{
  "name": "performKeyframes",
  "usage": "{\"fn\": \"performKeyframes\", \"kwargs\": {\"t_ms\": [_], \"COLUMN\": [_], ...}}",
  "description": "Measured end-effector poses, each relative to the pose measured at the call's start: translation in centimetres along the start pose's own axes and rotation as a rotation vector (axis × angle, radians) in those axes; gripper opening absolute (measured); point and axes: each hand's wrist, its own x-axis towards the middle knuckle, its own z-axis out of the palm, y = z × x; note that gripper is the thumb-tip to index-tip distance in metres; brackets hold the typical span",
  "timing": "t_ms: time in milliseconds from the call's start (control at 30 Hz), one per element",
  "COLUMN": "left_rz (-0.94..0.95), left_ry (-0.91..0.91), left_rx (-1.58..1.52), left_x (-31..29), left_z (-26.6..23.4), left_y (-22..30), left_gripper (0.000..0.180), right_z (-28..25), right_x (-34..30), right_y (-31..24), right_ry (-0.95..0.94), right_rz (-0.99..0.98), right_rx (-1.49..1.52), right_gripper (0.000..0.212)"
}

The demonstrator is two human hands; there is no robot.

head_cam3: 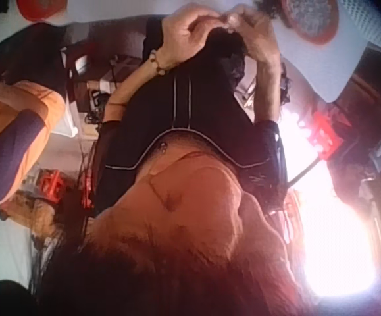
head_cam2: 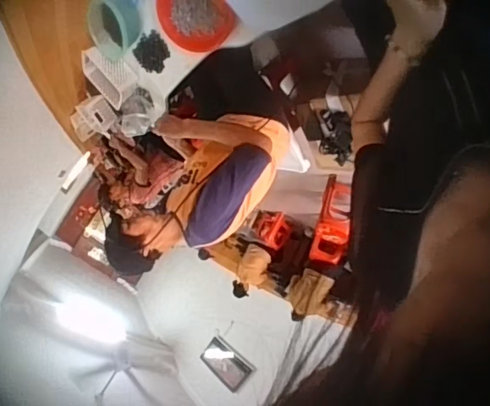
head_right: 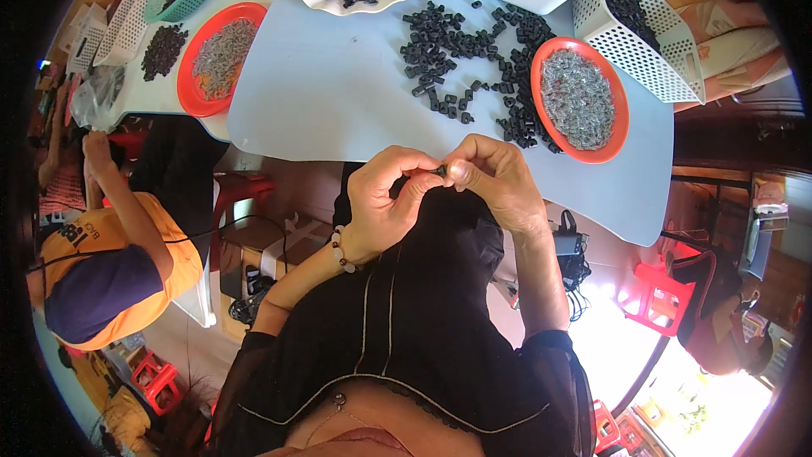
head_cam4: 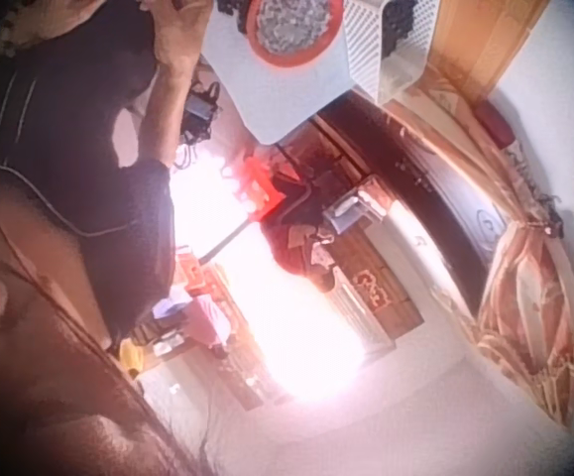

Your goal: The person picks up a black plastic piece and a metal component by hand, fits the metal component into the black plastic piece, and places the assembled unit onto the table.

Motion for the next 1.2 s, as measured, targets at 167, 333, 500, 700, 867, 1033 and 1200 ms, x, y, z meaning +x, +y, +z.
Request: {"fn": "performKeyframes", "kwargs": {"t_ms": [167, 333, 500, 700, 867, 1033, 1200], "left_rz": [0.021, -0.04, -0.005, -0.009, 0.061, 0.123, -0.018], "left_ry": [0.001, -0.009, -0.022, -0.009, -0.036, -0.031, -0.025], "left_rx": [-0.001, -0.054, -0.03, -0.044, -0.02, 0.01, -0.118], "left_x": [0.5, 0.5, 0.4, 0.2, 0.2, -0.3, -0.9], "left_z": [-0.2, -0.2, -0.1, 0.4, 0.4, 0.9, 1.4], "left_y": [0.3, 0.0, 0.1, -0.1, 0.5, -0.6, -1.8], "left_gripper": [0.016, 0.018, 0.017, 0.014, 0.012, 0.014, 0.013], "right_z": [-0.3, -0.6, -0.2, 0.0, -0.8, -1.1, -1.1], "right_x": [-0.2, -0.4, -0.7, -0.9, -0.9, -0.6, -0.3], "right_y": [-0.6, -0.6, -0.7, -0.7, -0.3, -0.2, -0.4], "right_ry": [0.066, 0.061, 0.082, 0.072, 0.002, -0.03, -0.042], "right_rz": [-0.04, -0.054, -0.061, -0.043, 0.002, 0.068, 0.078], "right_rx": [-0.017, -0.057, -0.113, -0.072, -0.037, -0.054, -0.018], "right_gripper": [0.04, 0.039, 0.031, 0.023, 0.015, 0.015, 0.015]}}
